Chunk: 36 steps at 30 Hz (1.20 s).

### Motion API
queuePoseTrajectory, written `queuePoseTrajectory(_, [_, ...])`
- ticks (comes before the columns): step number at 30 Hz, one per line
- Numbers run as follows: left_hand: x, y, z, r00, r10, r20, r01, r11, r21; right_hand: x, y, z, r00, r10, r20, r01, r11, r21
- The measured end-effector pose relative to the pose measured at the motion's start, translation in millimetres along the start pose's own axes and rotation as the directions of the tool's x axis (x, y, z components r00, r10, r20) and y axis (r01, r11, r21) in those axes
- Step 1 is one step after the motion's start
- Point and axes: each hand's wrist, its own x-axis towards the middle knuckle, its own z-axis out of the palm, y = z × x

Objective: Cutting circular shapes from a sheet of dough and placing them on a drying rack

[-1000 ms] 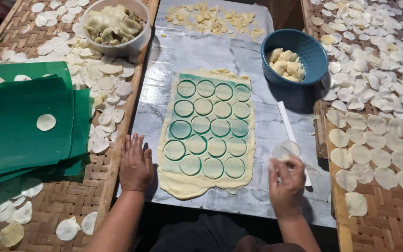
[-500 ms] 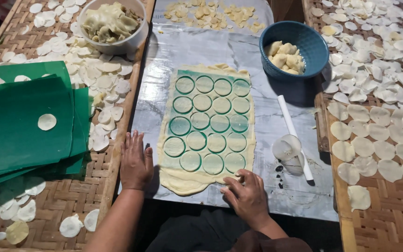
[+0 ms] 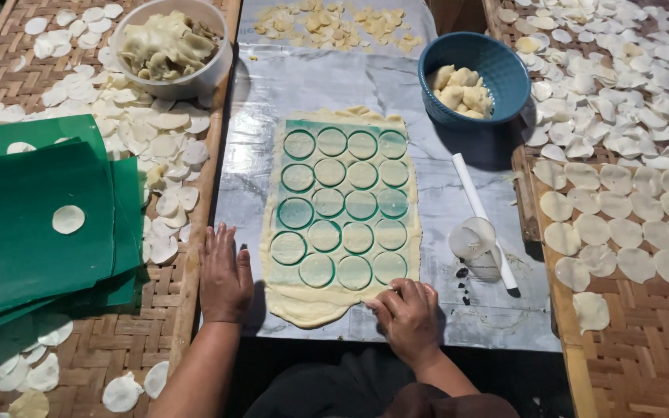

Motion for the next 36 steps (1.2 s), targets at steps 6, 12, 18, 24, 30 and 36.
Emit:
queuePoseTrajectory(6, [1, 9, -12, 0.998, -0.06, 0.005, 0.06, 0.993, -0.1, -1, -15, 1, 0.999, -0.049, -0.006, 0.047, 0.987, -0.153])
queuePoseTrajectory(12, [-13, 49, -22, 0.978, 0.196, 0.076, -0.188, 0.977, -0.101, 1, -13, 1, 0.998, 0.048, -0.05, -0.047, 0.999, 0.02])
queuePoseTrajectory(18, [-37, 111, -8, 0.882, 0.417, 0.219, -0.366, 0.899, -0.239, -4, -12, 6, 1.0, 0.0, 0.011, 0.001, 0.992, -0.128])
queuePoseTrajectory(24, [-32, 125, 12, 0.836, 0.483, 0.26, -0.448, 0.874, -0.187, 4, -10, 4, 0.99, 0.129, -0.051, -0.127, 0.991, 0.033])
queuePoseTrajectory(30, [-35, 123, 31, 0.835, 0.498, 0.232, -0.514, 0.858, 0.009, 0, -10, -8, 0.99, 0.138, -0.04, -0.125, 0.964, 0.236])
queuePoseTrajectory(36, [-35, 123, 29, 0.841, 0.474, 0.262, -0.492, 0.871, 0.003, 3, -17, -20, 0.996, 0.09, 0.011, -0.09, 0.974, 0.209])
